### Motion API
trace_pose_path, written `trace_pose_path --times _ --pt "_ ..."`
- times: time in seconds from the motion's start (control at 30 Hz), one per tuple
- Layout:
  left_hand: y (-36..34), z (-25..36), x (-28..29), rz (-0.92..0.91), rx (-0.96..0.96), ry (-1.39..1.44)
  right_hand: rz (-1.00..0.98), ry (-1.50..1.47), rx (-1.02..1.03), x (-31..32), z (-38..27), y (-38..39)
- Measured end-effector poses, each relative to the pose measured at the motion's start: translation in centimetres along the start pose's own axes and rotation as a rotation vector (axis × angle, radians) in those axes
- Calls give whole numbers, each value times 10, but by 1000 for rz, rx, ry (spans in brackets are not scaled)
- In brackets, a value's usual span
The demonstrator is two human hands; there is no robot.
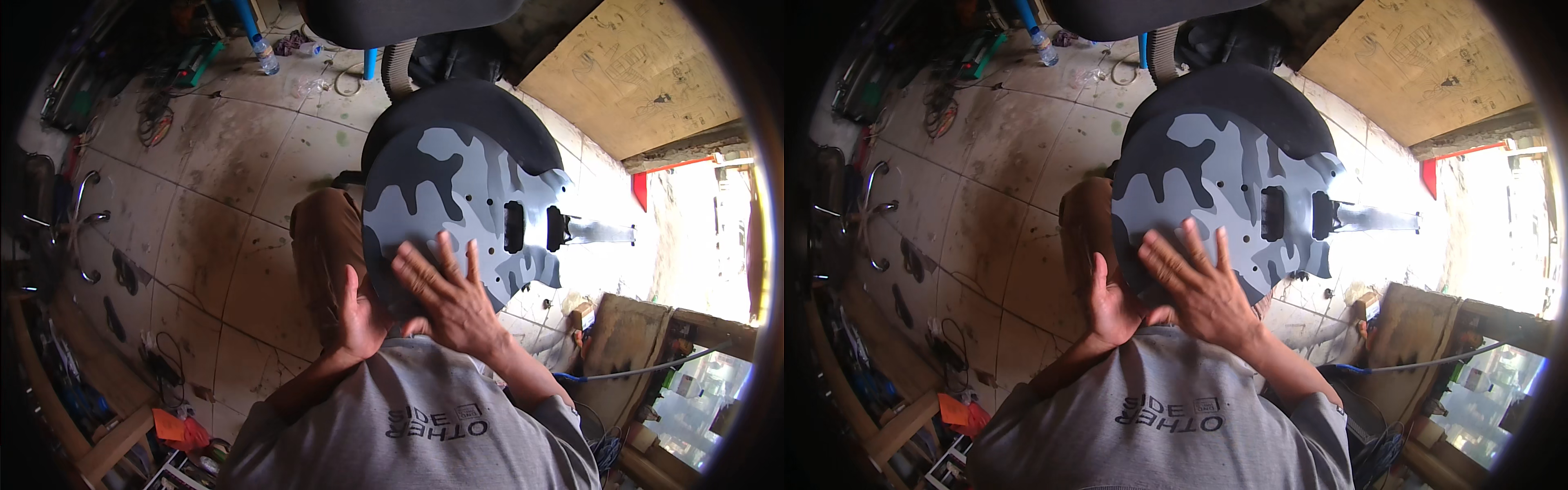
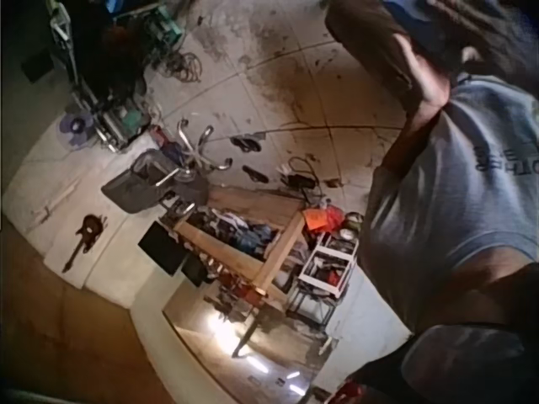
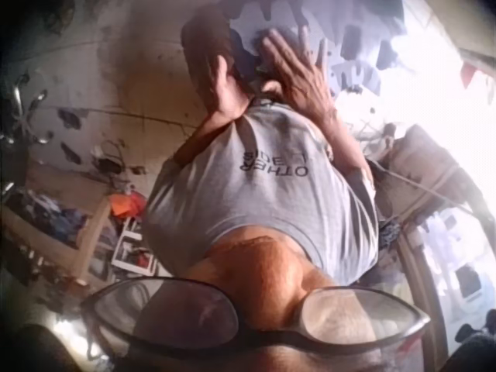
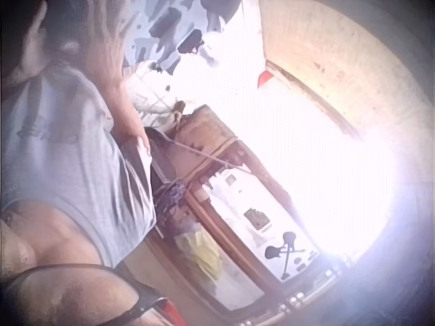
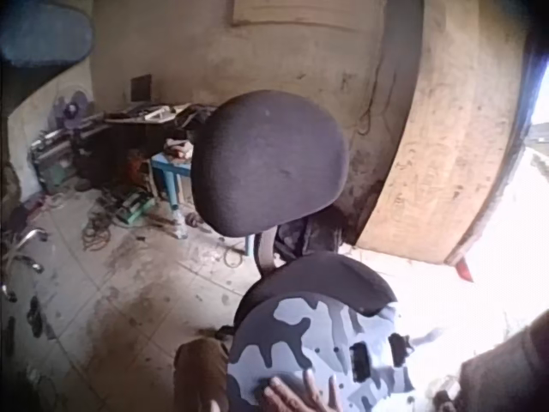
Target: The person cleans a guitar body with a cloth, then picks up a small piece from the floor and attaches it to the headstock of the guitar neck.
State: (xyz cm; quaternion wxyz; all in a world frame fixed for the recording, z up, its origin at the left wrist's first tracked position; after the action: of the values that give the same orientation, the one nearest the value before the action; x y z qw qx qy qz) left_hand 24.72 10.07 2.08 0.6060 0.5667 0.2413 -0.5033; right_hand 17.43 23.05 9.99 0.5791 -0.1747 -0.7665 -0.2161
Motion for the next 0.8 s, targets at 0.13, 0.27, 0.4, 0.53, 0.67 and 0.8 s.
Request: trace_pose_path --times 0.13,0.27,0.4,0.53,0.67,0.8 --pt "-4 0 -2 -3 -10 11 141 -12 -232 15 16 1" --pt "-4 -2 8 36 -6 -20 67 -309 183 13 -2 24" --pt "-2 1 -2 28 22 -14 293 -460 105 23 24 38" --pt "-1 3 -8 4 -24 -9 354 -325 -206 27 25 20" --pt "0 4 -2 28 -93 -73 73 -330 29 14 -2 22" --pt "6 8 18 44 -138 -194 265 -702 176 16 3 47"
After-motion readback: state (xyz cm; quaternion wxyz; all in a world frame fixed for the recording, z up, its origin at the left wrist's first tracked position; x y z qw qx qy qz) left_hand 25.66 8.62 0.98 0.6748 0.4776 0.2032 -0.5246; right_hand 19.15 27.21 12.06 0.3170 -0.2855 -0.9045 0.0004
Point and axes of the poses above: each hand's wrist, its own y-axis away from the middle knuckle, its own x-axis out of the back of the hand, z = x × y, the point moved 4 cm from there along -y, towards the middle knuckle, and after that the axes turned 1 degree about x, right-handed, at the moved point
